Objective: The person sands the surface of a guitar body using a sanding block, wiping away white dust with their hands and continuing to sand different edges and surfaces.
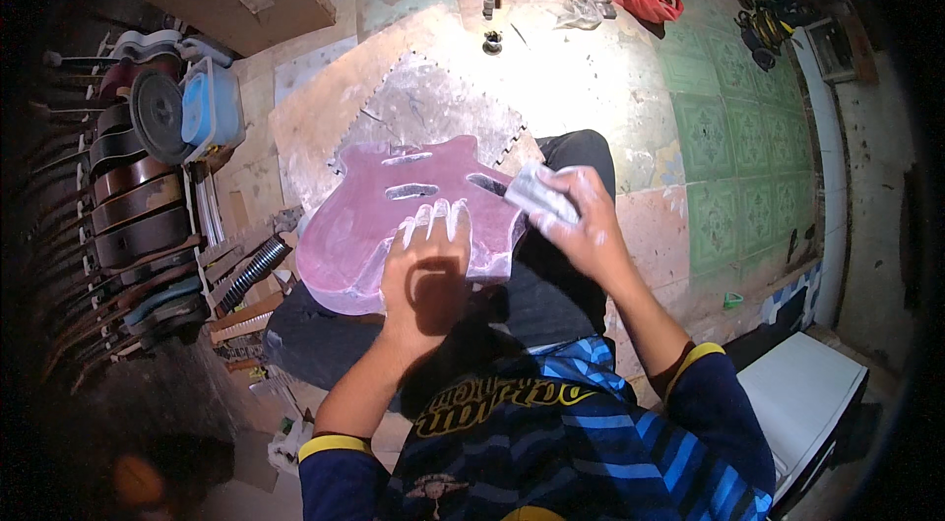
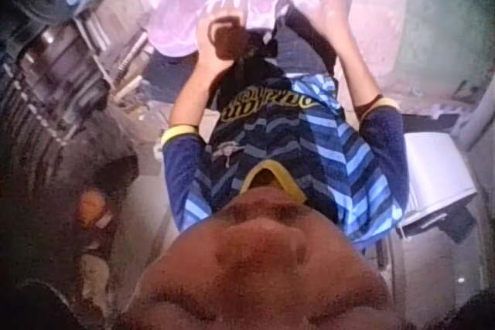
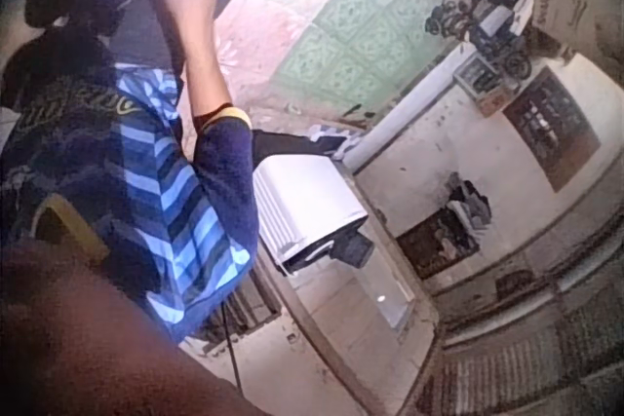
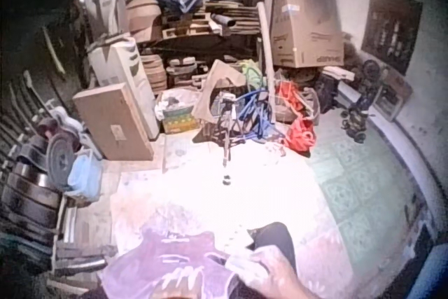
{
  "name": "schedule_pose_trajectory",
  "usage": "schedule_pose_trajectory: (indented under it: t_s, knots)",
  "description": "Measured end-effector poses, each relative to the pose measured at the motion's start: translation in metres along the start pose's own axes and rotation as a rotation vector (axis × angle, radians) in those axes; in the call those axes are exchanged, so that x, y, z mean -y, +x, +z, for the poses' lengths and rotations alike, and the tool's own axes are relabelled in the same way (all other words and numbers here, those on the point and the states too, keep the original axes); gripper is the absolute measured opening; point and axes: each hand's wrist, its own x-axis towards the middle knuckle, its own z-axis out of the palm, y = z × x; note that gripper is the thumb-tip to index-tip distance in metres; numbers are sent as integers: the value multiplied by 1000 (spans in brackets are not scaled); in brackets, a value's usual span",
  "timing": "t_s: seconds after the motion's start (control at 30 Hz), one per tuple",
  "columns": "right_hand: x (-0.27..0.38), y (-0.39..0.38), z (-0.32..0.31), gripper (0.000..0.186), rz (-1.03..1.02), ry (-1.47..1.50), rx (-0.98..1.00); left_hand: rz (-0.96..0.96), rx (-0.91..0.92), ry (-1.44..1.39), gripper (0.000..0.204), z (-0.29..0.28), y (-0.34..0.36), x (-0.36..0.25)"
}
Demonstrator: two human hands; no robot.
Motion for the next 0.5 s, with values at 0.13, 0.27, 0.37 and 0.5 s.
schedule_pose_trajectory:
  t_s: [0.13, 0.27, 0.37, 0.5]
  knots:
    - [31, -13, 0, 42, -19, 273, 86, -14, -53, -181, 55, -13, -1, 2]
    - [3, 5, 2, 43, 14, -32, -46, 27, -106, -241, 51, -11, -4, 7]
    - [38, -12, 8, 45, -36, 251, -8, -20, -93, -173, 51, -19, 9, 0]
    - [2, 1, 21, 44, -7, 27, -212, -64, -37, -52, 51, -20, 11, -2]
